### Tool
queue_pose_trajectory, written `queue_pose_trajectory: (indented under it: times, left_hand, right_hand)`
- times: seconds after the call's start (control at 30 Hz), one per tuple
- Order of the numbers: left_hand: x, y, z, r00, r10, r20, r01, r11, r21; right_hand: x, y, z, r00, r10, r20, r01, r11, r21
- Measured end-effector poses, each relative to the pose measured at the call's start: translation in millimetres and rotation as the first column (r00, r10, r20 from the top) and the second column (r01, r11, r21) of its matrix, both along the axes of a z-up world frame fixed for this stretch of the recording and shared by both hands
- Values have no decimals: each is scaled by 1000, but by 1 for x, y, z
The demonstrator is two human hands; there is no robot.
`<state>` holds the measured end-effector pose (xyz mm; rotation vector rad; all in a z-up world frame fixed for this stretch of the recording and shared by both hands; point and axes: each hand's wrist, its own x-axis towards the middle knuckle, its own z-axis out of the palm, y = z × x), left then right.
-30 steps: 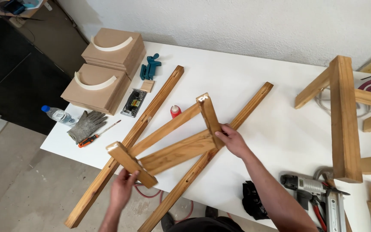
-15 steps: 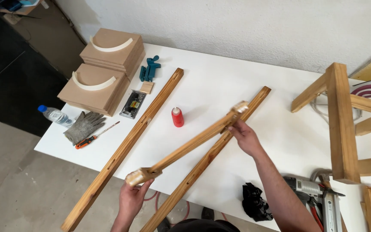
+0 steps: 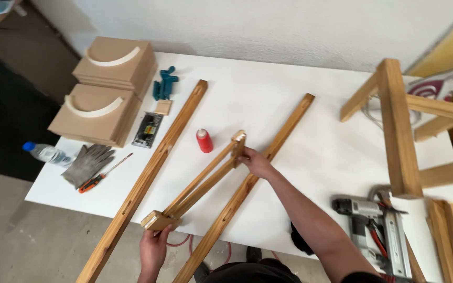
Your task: Assembling a wooden frame by applying glue to joints, fitting pieces together, and using a hammer to secure them.
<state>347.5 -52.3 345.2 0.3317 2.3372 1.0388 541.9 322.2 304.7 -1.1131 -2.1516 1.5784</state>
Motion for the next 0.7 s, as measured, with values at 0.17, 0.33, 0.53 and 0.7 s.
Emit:
queue_pose_trajectory:
  times: [0.17,0.33,0.53,0.7]
  left_hand:
    - [-10,-7,-38,997,-56,-48,56,998,-4]
    - [-9,-2,-32,996,-68,-63,69,997,26]
    - [-8,0,-31,999,-44,-23,44,999,14]
    - [-11,0,-29,995,-70,-75,70,997,-14]
  right_hand:
    - [-14,3,2,998,-20,53,19,1000,9]
    - [4,-12,0,982,-164,89,171,981,-87]
    - [73,-142,-40,870,-398,290,477,826,-300]
    - [66,-268,-9,945,326,38,-154,543,-826]
